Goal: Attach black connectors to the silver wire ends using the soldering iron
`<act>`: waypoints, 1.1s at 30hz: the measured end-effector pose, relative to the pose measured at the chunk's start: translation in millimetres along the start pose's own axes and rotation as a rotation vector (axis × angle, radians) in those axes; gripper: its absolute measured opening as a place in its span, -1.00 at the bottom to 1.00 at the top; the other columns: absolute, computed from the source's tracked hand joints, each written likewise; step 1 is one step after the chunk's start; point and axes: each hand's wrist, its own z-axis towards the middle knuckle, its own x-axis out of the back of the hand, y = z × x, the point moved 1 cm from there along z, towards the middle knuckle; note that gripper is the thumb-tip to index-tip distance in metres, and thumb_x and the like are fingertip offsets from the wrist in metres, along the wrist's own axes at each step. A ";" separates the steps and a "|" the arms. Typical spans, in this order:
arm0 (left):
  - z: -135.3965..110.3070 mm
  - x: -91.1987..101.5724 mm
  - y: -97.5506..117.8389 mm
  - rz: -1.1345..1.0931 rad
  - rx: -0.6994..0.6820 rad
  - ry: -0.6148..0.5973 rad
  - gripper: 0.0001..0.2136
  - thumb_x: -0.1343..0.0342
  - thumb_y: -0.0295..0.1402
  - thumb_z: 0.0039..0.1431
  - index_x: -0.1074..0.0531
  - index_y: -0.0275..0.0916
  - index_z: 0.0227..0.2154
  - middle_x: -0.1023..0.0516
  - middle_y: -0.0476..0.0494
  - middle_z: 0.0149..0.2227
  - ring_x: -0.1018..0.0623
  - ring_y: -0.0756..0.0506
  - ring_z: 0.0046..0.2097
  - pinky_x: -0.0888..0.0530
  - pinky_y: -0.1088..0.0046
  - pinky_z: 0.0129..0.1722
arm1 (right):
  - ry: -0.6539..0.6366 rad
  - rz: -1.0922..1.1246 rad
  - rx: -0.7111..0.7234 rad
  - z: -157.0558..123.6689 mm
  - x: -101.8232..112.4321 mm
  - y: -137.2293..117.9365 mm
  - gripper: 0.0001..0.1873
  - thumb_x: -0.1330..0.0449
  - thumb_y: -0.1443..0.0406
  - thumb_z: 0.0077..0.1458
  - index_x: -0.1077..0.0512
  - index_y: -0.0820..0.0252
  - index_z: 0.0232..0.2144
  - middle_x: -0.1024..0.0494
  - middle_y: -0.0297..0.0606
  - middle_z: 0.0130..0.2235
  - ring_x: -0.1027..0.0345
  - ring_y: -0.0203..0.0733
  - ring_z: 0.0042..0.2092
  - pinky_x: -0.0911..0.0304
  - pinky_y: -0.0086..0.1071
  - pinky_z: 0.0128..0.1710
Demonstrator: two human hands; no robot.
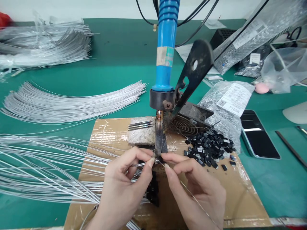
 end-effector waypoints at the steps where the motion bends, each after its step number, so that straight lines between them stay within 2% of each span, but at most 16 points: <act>1: -0.6 0.4 -0.8 0.003 0.000 -0.003 -0.86 -0.24 -0.47 0.19 -0.59 -0.14 -0.46 -0.72 0.00 -0.36 -0.71 -0.05 -0.33 -0.54 0.63 -0.44 | 0.000 -0.006 0.003 0.0 0.0 0.2 -0.80 -0.32 0.40 0.23 -0.49 0.08 -0.43 -0.75 -0.37 -0.09 -0.68 -0.29 -0.08 -0.48 -0.58 -0.08; 4: -2.8 1.2 -3.0 0.014 0.006 -0.005 -0.86 -0.24 -0.46 0.21 -0.59 -0.13 -0.45 -0.73 -0.01 -0.32 -0.72 -0.05 -0.30 -0.55 0.62 -0.42 | 0.000 -0.023 0.019 0.0 0.2 0.3 -0.79 -0.32 0.41 0.23 -0.48 0.07 -0.43 -0.75 -0.39 -0.09 -0.68 -0.32 -0.09 -0.48 -0.60 -0.07; 16: -2.7 -0.8 -2.0 0.080 -0.029 0.003 -0.84 -0.22 -0.47 0.22 -0.58 -0.13 -0.45 -0.69 0.01 -0.35 -0.71 -0.05 -0.30 -0.50 0.61 -0.46 | 0.041 -0.190 0.167 -2.0 -2.0 -0.3 -0.82 -0.31 0.45 0.19 -0.49 0.10 -0.41 -0.77 -0.35 -0.11 -0.70 -0.34 -0.20 -0.49 -0.62 -0.15; 23: -5.3 0.3 -0.1 0.076 -0.024 -0.006 -0.85 -0.21 -0.46 0.24 -0.58 -0.13 -0.44 -0.67 0.02 -0.36 -0.68 -0.04 -0.32 -0.45 0.58 -0.49 | 0.068 -0.261 0.206 -1.6 -3.3 -2.4 -0.81 -0.31 0.45 0.18 -0.49 0.09 -0.42 -0.77 -0.38 -0.17 -0.62 -0.39 -0.40 -0.54 -0.58 -0.23; 27: -8.1 0.2 -2.8 0.078 -0.018 0.014 -0.86 -0.21 -0.44 0.26 -0.58 -0.12 -0.42 -0.68 0.02 -0.31 -0.69 -0.05 -0.27 -0.46 0.54 -0.44 | 0.080 -0.268 0.189 -3.0 -4.7 -3.7 -0.81 -0.30 0.43 0.20 -0.49 0.05 -0.40 -0.77 -0.39 -0.17 -0.67 -0.30 -0.32 -0.58 -0.50 -0.20; 33: -7.8 -0.9 -1.9 0.101 -0.004 0.020 -0.85 -0.21 -0.41 0.26 -0.58 -0.12 -0.43 -0.69 -0.02 -0.30 -0.68 -0.08 -0.27 -0.44 0.50 -0.46 | 0.084 -0.264 0.215 -3.7 -6.0 -2.5 -0.79 -0.28 0.45 0.21 -0.48 0.04 -0.40 -0.77 -0.29 -0.19 -0.70 -0.16 -0.26 -0.63 -0.38 -0.20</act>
